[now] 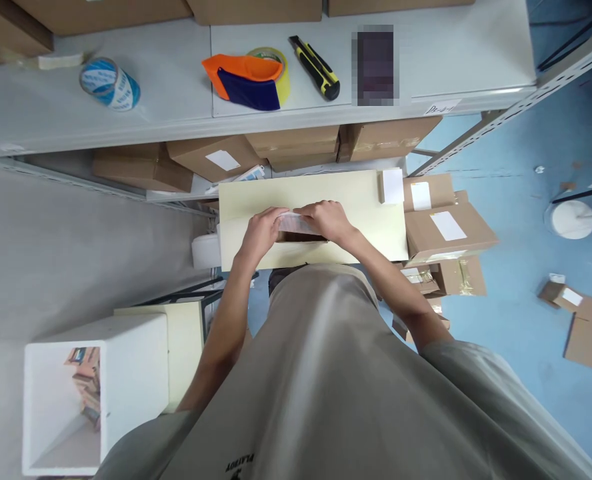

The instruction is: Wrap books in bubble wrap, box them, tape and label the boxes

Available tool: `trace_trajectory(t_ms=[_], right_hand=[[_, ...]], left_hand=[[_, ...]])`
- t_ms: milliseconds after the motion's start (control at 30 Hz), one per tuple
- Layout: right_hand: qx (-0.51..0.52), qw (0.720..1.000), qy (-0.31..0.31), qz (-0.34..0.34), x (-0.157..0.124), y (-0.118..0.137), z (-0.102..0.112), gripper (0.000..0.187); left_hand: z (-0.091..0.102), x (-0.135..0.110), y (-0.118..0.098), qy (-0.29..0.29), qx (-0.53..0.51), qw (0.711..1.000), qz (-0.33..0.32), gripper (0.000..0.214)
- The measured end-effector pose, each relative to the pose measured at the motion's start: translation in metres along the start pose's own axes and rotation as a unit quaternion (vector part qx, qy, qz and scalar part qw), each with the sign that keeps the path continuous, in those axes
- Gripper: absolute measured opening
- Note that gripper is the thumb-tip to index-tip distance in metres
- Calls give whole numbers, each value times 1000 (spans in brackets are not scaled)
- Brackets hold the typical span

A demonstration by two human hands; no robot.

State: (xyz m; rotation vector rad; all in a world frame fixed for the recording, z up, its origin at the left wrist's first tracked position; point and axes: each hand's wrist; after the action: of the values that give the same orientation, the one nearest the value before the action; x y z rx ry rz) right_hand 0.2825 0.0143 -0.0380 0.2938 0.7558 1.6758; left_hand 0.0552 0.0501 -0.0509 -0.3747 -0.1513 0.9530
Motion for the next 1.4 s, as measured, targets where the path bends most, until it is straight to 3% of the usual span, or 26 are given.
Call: trace_trajectory(t_ms=[300, 567, 700, 900, 1100, 1200, 1333, 1400], right_hand=[[-31, 997, 61, -17, 18, -28, -40, 39], [-85, 987, 125, -47, 18, -35, -61, 41], [-94, 984, 137, -58, 24, -34, -76, 40], [-85, 981, 150, -86, 31, -35, -94, 42], [-81, 980, 148, -103, 23, -36, -89, 44], [-57, 991, 99, -75, 0, -43, -77, 41], [-19, 994, -81, -70, -35, -59, -66, 34], [2, 987, -125, -104, -42, -64, -67, 42]], left_hand=[[-46, 3, 11, 72, 49, 995, 55, 40], [-89, 2, -5, 153, 116, 971, 141, 41], [-95, 5, -8, 190, 132, 959, 160, 46], [-102, 15, -1, 193, 129, 960, 155, 50], [-96, 6, -3, 182, 116, 964, 154, 47], [-83, -14, -4, 131, 104, 974, 152, 48], [-75, -42, 0, 3, 93, 980, 174, 64], [-79, -51, 4, -24, 78, 980, 182, 76]])
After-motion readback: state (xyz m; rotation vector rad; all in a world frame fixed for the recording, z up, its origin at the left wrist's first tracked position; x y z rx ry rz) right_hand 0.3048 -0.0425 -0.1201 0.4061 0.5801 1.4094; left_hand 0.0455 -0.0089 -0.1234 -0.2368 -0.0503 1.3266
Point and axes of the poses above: each hand's wrist, its own x-axis towards the middle knuckle, its own z-axis out of the back of the hand, y = z × x, and after that the axes turned 14 degrees about x, right-handed
